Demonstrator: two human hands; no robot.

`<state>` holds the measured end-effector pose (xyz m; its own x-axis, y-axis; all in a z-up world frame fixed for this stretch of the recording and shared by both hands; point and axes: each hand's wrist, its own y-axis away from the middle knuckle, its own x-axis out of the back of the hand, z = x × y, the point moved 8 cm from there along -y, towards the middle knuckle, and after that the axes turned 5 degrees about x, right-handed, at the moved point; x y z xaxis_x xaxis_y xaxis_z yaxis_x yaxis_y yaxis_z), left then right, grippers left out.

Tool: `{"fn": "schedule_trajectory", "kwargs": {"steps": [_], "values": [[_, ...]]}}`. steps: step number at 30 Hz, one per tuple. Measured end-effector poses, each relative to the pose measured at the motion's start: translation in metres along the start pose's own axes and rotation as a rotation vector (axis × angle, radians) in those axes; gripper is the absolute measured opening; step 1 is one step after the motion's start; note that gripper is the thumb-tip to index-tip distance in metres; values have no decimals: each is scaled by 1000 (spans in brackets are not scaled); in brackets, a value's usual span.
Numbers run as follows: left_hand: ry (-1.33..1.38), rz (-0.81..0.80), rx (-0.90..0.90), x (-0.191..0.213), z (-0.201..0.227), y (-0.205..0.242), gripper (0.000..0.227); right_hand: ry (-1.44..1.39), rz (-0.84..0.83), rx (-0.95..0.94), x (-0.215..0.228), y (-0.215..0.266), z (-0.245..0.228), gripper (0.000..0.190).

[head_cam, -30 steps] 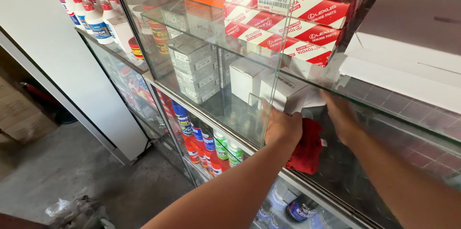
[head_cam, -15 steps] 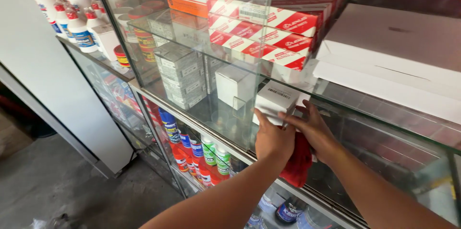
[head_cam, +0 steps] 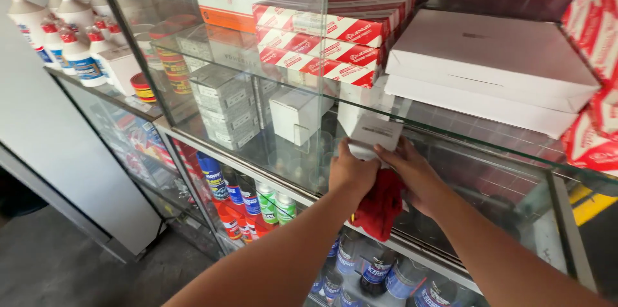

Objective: The person repeatedly picks up small white boxes from a glass display cabinet, wipes them with a red cloth, and places them into a cardboard box on the floor. The person also wipes the glass shelf with the cloth between handling boxes.

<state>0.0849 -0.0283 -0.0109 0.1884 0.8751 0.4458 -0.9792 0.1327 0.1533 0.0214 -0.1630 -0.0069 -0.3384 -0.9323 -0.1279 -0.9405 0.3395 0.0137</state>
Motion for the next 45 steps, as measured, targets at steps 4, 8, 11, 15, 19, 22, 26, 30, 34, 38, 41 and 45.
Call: {"fn": "schedule_trajectory", "kwargs": {"steps": [4, 8, 11, 15, 19, 22, 26, 30, 34, 38, 41, 45], "values": [[2, -97, -78, -29, 10, 23, 81, 69, 84, 36, 54, 22, 12, 76], [-6, -266, -192, -66, 30, 51, 71, 149, 317, -47, 134, 40, 26, 74], [-56, -404, -278, -93, 43, 68, 73, 52, 382, 6, 174, 60, 22, 72], [-88, -488, -320, -111, 48, 83, 80, 149, 501, 153, 178, 89, 0, 64], [-55, -404, -218, -101, 38, 70, 85, 1122, 830, 531, 128, 125, -63, 66], [1, -289, -157, -77, 26, 48, 80, 1146, 738, 807, 75, 122, -77, 52], [-53, -97, -157, -35, 14, 17, 74, 870, 506, 788, 38, 65, -67, 48], [-18, -54, -139, -16, 7, 3, 69, 894, 420, 561, 24, -10, -48, 61], [-60, -18, -28, -6, 1, -10, 64, 884, 340, 411, 23, -79, -25, 81], [-72, -24, -144, -5, 6, -10, 69, 597, 152, 255, 23, -152, 18, 83], [-27, -78, -163, -7, -1, -4, 68, 559, 123, 92, 28, -204, 43, 84], [33, -85, -115, 5, -7, -2, 65, 463, 296, 170, 33, -218, 47, 91]]}}
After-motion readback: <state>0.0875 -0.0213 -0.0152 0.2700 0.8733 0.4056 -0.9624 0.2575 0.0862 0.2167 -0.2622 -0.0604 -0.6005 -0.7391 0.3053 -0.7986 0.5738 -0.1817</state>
